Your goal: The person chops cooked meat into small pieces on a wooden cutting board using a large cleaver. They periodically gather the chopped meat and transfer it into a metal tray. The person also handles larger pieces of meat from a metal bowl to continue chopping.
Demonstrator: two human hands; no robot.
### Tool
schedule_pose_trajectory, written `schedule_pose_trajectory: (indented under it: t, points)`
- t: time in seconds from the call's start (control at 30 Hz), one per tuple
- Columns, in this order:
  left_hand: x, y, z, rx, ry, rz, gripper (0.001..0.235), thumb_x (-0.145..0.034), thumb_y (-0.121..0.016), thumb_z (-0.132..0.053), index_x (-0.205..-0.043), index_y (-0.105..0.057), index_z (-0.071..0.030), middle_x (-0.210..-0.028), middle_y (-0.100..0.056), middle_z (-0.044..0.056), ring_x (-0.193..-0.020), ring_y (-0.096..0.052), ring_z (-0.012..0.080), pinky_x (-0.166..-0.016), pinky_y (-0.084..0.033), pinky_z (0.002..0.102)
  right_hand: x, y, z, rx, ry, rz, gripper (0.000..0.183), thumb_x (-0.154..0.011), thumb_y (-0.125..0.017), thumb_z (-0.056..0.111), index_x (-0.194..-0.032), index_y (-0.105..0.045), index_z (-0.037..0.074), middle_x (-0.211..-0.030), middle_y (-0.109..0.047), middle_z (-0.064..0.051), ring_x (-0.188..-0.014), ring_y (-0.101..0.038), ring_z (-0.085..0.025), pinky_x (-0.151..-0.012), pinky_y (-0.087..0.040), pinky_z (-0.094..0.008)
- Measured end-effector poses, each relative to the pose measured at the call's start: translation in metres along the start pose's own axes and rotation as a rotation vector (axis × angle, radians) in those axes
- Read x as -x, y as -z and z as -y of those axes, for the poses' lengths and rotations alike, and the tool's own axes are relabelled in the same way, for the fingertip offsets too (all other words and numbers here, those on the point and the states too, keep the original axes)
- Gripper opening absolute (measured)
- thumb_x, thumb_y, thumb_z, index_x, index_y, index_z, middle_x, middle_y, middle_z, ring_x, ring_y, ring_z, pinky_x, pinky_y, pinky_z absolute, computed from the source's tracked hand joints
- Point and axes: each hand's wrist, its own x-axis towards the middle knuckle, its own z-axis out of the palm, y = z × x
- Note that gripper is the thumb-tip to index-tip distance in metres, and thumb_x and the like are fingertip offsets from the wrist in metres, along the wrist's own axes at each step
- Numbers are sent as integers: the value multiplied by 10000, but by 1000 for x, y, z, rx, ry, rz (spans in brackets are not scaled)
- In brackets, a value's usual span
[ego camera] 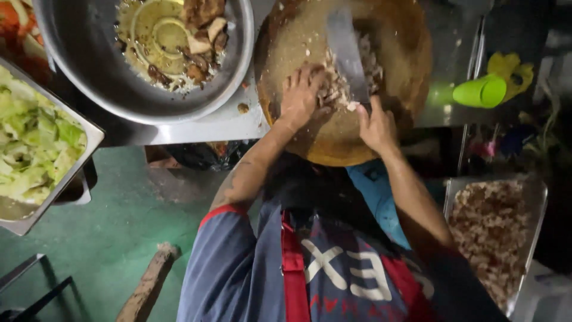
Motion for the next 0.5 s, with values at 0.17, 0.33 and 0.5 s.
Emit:
schedule_pose_trajectory:
  t: [0.17, 0.33, 0.5]
  points:
    - [-3, -96, 47, 236, -10, -93, 647, -997, -268, -606, -1435, -454, -168, -1454, -399, 143, -1334, -407, 382, -1138, -361, 465, -7, -29, 3, -7, 175, -140, 274, -1055, -554, 369, -1138, -566, 107, -810, -715, -291, -811, -726, -497, -673, -574, -605]
    - [12, -30, 21, 137, -5, -82, 364, -1009, -369, -139, -1333, -535, -137, -1322, -490, 133, -1248, -504, 402, -1060, -462, 464, 12, -22, 11, -124, 144, -135, 235, -1058, -538, 336, -1152, -567, 122, -810, -712, -271, -836, -712, -494, -676, -552, -625]
    - [-1, -34, 33, 48, -81, -91, 516, -893, -739, -324, -1332, -541, -138, -1269, -550, 125, -1174, -565, 345, -1043, -464, 430, -13, -29, 1, -16, 186, -86, 293, -1051, -539, 389, -1158, -575, 118, -877, -729, -261, -861, -723, -484, -674, -576, -594]
